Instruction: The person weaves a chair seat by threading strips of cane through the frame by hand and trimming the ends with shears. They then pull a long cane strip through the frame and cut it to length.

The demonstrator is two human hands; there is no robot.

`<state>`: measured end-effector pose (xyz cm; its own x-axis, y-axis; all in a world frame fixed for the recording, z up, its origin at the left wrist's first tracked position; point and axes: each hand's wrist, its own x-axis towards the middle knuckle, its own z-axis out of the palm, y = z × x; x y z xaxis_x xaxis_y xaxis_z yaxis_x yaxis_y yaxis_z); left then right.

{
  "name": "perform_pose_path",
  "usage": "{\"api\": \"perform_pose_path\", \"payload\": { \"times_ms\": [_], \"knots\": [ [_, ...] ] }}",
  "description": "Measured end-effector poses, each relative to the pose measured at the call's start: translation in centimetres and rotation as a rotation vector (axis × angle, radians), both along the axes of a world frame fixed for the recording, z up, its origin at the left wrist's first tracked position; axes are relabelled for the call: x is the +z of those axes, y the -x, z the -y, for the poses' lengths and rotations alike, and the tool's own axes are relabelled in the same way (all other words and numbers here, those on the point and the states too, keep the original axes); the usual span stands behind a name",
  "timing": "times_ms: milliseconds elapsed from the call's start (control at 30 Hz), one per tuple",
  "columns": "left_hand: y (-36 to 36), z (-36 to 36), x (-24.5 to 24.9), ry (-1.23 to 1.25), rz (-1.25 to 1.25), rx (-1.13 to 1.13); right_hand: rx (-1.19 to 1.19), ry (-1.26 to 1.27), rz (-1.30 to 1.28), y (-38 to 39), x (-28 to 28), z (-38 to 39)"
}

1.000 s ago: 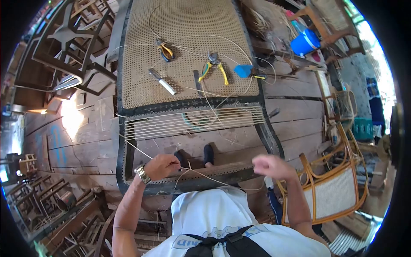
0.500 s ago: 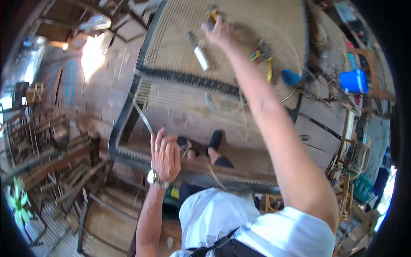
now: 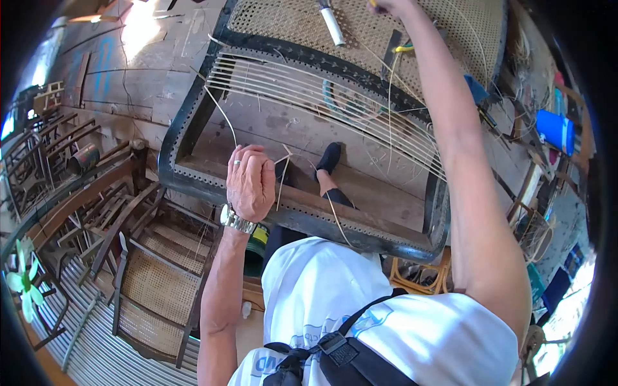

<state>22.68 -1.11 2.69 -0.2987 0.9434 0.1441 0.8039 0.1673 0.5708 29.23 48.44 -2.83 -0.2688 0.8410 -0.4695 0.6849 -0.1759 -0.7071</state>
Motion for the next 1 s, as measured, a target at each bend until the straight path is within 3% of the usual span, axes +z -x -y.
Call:
{"api": "perform_pose_path", "payload": {
  "times_ms": [67,133,200,367,500,667,833,1000],
  "knots": [
    [-0.1,0.2,0.0,0.022,0.021,-0.015,0.203,0.333,-0.275,-7.7,-2.6,1.6],
    [-0.1,0.3,0.1,0.001,0.03,-0.036,0.264,0.318,-0.375,-13.4,1.4,9.5],
    [-0.1,0.3,0.3,0.044,0.076,-0.039,0.023,0.258,-0.436,-17.2,6.8,18.7],
    [0.2,-0.1,0.9,0.036,0.136,-0.212,-0.344,0.118,-0.536,-23.9,10.5,36.9],
    [1.7,-0.8,-0.3,0.043,0.137,-0.44,-0.594,0.084,-0.517,-21.8,12.3,49.7],
    [3.6,-2.0,1.5,0.072,0.331,-0.709,-0.696,0.155,-0.658,-15.7,12.6,60.2],
    [5.9,-1.9,2.7,0.035,0.398,-0.873,-0.674,0.309,-0.597,-10.5,11.4,64.7],
    [7.4,-0.8,4.0,0.292,0.568,-0.782,-0.615,0.239,-0.538,-7.4,11.7,64.2]
  ]
}}
